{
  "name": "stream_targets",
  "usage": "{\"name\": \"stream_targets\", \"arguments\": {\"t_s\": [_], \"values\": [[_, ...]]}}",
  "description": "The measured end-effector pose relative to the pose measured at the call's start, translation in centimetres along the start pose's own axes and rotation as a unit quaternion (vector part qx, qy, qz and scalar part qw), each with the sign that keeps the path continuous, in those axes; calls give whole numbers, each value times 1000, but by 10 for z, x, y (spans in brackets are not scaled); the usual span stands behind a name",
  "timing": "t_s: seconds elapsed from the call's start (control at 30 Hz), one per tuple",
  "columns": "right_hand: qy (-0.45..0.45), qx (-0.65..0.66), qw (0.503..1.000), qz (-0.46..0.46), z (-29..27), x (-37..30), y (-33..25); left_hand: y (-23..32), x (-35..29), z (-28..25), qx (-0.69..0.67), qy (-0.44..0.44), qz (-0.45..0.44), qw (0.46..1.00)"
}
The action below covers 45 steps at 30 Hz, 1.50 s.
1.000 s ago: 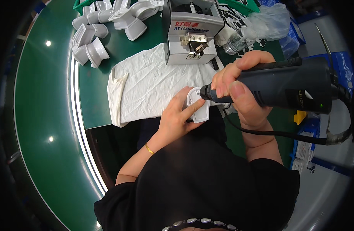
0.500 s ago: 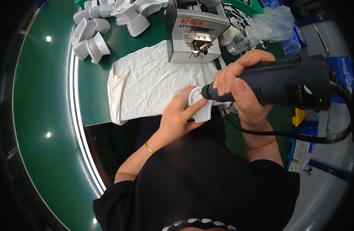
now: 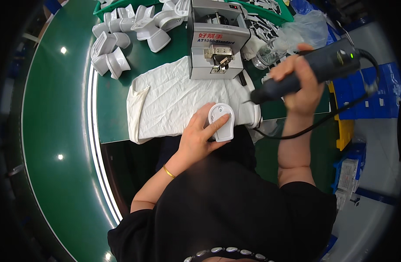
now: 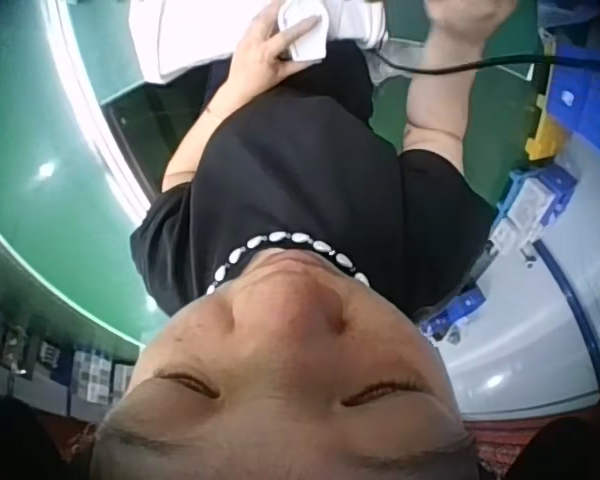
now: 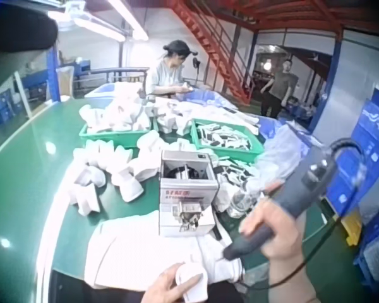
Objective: Assembling plastic housing components using an electric screwdriver.
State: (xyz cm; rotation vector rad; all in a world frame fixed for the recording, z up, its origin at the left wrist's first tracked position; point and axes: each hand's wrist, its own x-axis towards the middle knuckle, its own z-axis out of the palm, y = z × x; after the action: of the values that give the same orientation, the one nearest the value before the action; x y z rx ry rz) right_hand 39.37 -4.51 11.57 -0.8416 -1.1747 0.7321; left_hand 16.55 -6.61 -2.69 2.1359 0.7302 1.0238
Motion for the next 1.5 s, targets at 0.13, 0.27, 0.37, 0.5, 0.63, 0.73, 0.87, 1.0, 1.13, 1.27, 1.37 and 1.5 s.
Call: {"name": "stream_targets", "arguments": {"t_s": [0.13,0.27,0.37,0.5,0.63,0.73,0.87,1.0,1.13,1.27,1.37,1.5], "values": [[172,-225,942,179,-113,28,5,15,10,-10,120,0,85,989],[213,-547,791,175,-268,-4,71,18,21,-20,128,-139,156,969],[142,-676,656,303,-276,-21,87,28,24,-41,127,-159,117,972],[113,-722,585,351,-227,-12,82,31,24,-68,164,-214,85,959],[87,-722,602,331,-213,1,85,28,23,-73,174,-198,83,961],[82,-722,606,324,-215,0,88,28,24,-77,181,-171,78,965],[132,-757,606,204,-198,-9,78,24,19,-89,163,-121,-1,979],[148,-682,715,-46,-150,-12,66,14,11,-95,113,-53,-138,983],[98,-522,841,-104,-72,-22,57,3,12,-91,53,13,-169,984],[-18,-370,923,-101,-1,-41,67,-3,5,-90,-2,95,-175,980],[-111,-316,938,-84,33,-54,80,-4,2,-98,-57,144,-202,967],[-152,-315,936,-47,43,-69,112,-27,-5,-147,33,336,-195,921]]}}
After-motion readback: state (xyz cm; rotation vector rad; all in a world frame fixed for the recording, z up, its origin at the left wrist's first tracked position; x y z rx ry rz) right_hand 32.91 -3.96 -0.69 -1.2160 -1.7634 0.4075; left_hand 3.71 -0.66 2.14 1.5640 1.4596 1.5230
